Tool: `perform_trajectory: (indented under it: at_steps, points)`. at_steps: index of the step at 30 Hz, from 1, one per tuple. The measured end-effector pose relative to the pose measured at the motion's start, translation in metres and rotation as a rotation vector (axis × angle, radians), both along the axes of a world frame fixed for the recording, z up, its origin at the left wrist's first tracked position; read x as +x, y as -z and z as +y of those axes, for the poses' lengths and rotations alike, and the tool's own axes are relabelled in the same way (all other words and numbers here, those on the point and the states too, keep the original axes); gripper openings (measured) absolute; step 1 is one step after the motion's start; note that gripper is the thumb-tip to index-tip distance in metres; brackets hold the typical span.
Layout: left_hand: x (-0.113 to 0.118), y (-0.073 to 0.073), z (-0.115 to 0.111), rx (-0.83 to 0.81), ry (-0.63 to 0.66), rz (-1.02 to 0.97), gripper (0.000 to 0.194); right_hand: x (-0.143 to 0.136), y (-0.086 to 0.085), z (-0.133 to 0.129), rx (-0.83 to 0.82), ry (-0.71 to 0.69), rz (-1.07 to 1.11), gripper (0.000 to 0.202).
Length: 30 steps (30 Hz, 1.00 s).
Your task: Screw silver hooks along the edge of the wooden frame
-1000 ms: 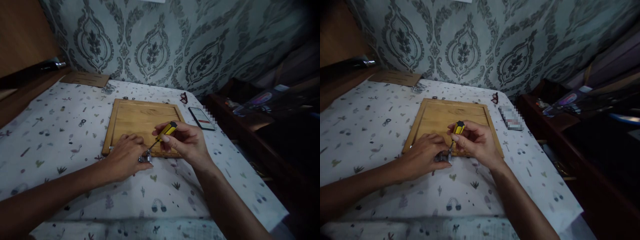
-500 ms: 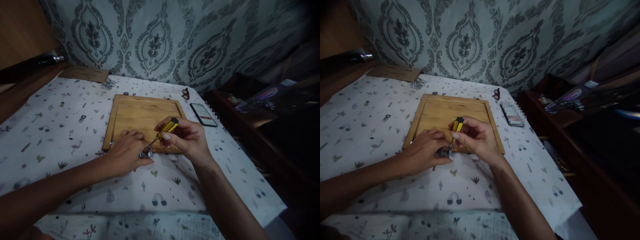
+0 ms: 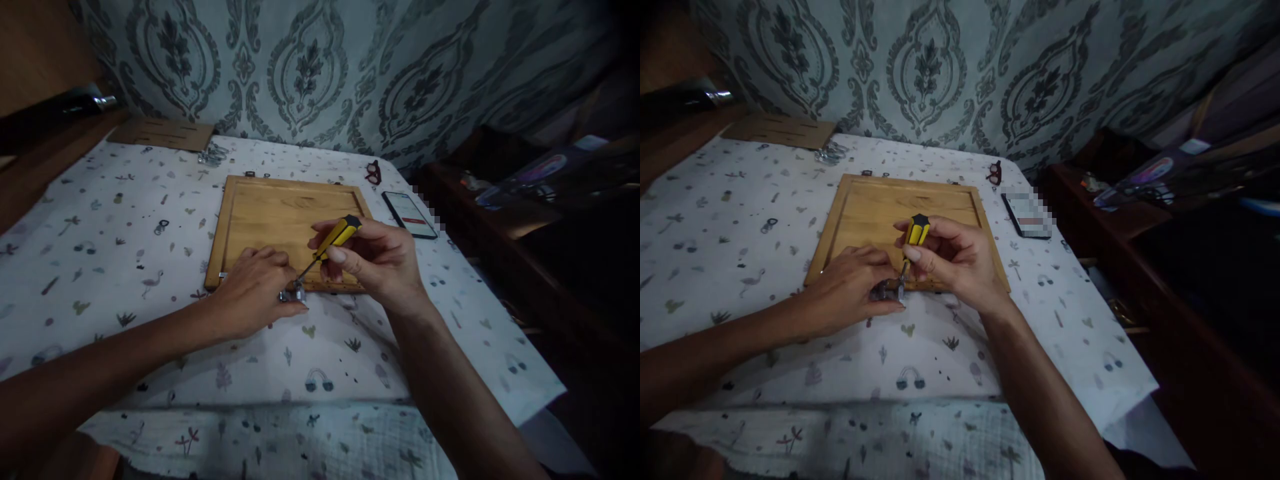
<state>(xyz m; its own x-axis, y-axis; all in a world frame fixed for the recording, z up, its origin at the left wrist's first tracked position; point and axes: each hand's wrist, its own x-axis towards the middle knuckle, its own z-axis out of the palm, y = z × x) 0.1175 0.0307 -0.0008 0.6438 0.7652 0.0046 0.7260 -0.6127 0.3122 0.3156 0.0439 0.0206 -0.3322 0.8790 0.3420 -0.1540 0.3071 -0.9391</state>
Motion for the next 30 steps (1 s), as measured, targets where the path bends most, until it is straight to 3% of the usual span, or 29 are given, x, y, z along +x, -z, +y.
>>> perform_trajectory:
  at_steps: [6, 14, 30]
  points:
    - [0.0010, -0.0021, 0.0000, -0.029, -0.011, 0.019, 0.037, -0.0016, -0.0002, 0.0000, 0.054, 0.005, -0.011, 0.012]
    - [-0.0002, -0.0009, 0.0014, -0.006, -0.007, -0.003, 0.034, 0.0003, 0.0010, -0.0007, 0.021, 0.023, -0.017, 0.026]
    - [0.0003, -0.0037, 0.0021, 0.015, 0.009, 0.008, 0.036, 0.0013, -0.0025, -0.0040, 0.034, 0.114, -0.065, 0.029]
